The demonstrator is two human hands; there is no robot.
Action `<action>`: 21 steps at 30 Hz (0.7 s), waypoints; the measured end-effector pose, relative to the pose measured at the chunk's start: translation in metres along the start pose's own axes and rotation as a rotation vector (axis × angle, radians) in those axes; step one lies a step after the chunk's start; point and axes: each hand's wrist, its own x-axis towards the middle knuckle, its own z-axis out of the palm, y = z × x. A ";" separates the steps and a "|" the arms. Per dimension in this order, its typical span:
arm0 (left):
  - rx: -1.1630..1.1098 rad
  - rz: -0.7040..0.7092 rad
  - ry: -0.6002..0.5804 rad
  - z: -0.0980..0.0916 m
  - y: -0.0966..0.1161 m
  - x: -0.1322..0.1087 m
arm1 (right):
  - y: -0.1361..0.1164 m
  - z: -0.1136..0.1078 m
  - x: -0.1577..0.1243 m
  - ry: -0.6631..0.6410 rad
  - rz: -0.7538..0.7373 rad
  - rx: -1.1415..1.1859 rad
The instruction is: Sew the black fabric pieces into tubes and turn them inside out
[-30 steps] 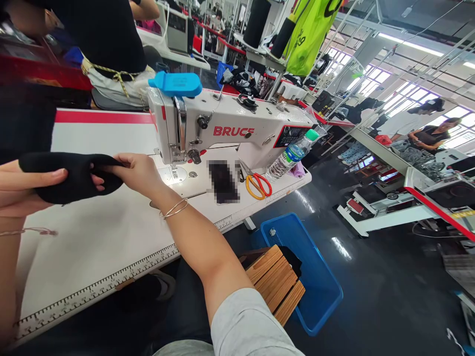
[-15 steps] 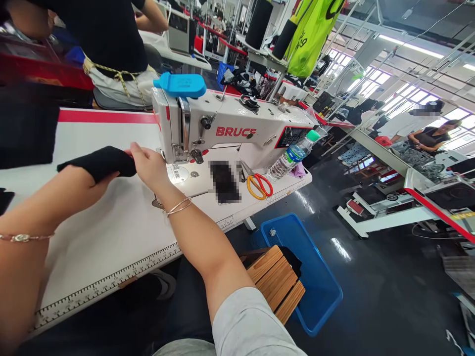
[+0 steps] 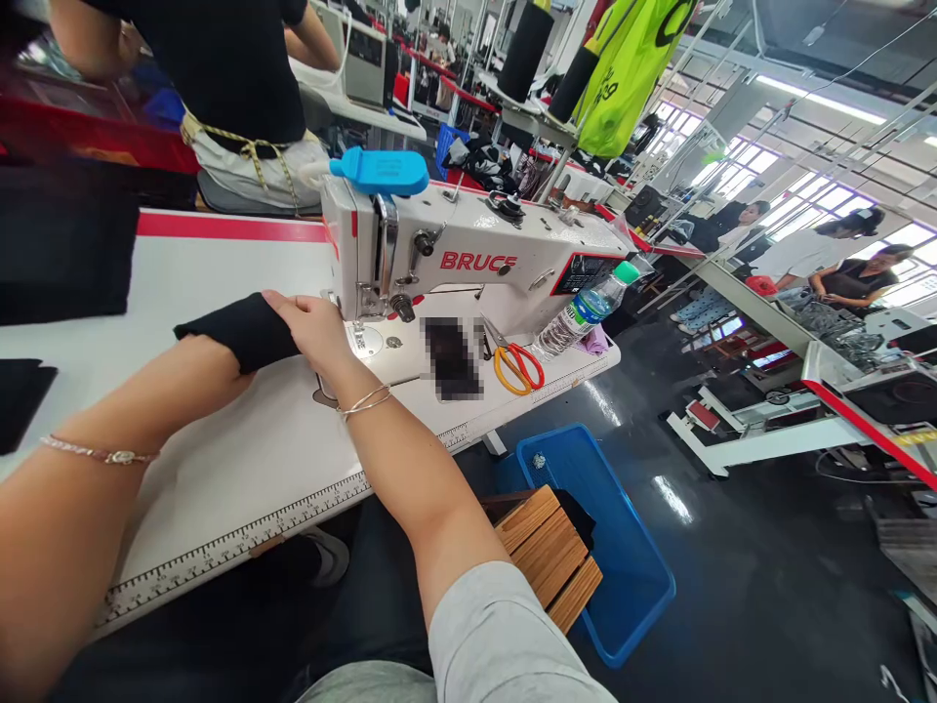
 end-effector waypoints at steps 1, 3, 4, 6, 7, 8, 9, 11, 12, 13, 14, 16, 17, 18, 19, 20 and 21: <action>-0.005 0.020 0.021 0.001 -0.001 0.000 | 0.000 0.001 -0.001 -0.028 0.006 0.037; 0.000 0.063 0.057 0.003 -0.001 0.000 | 0.001 0.001 -0.001 -0.072 0.018 0.092; 0.016 0.081 0.063 0.004 -0.001 0.000 | 0.001 0.001 -0.001 -0.077 0.017 0.096; 0.068 0.109 0.047 0.003 0.001 0.001 | 0.001 0.001 -0.002 -0.097 -0.003 0.075; 0.098 0.114 0.034 0.002 0.002 0.001 | 0.001 0.001 -0.003 -0.109 -0.023 0.056; 0.124 0.117 0.021 0.001 0.004 0.001 | 0.000 0.000 -0.004 -0.117 -0.049 0.034; 0.142 0.121 0.007 -0.001 0.005 0.001 | -0.001 0.000 -0.005 -0.121 -0.074 0.008; 0.154 0.120 -0.018 -0.004 0.007 0.002 | -0.004 0.000 -0.008 -0.118 -0.118 -0.041; 0.158 0.117 -0.030 -0.005 0.008 0.002 | -0.005 0.000 -0.009 -0.114 -0.136 -0.061; 0.160 0.115 -0.042 -0.007 0.008 0.002 | -0.006 0.001 -0.010 -0.109 -0.150 -0.077; 0.160 0.115 -0.051 -0.008 0.009 0.002 | -0.007 0.001 -0.011 -0.106 -0.162 -0.090; 0.154 0.117 -0.063 -0.010 0.009 0.003 | -0.006 0.002 -0.011 -0.099 -0.183 -0.116; 0.148 0.117 -0.065 -0.010 0.009 0.003 | -0.005 0.002 -0.011 -0.094 -0.192 -0.133; 0.142 0.115 -0.066 -0.009 0.009 0.004 | -0.004 0.002 -0.010 -0.091 -0.201 -0.152; 0.133 0.113 -0.065 -0.007 0.008 0.004 | -0.002 0.002 -0.009 -0.087 -0.213 -0.174; 0.122 0.108 -0.061 -0.005 0.008 0.004 | 0.001 0.002 -0.008 -0.084 -0.225 -0.195; 0.107 0.103 -0.054 -0.002 0.008 0.004 | 0.003 0.001 -0.006 -0.081 -0.239 -0.215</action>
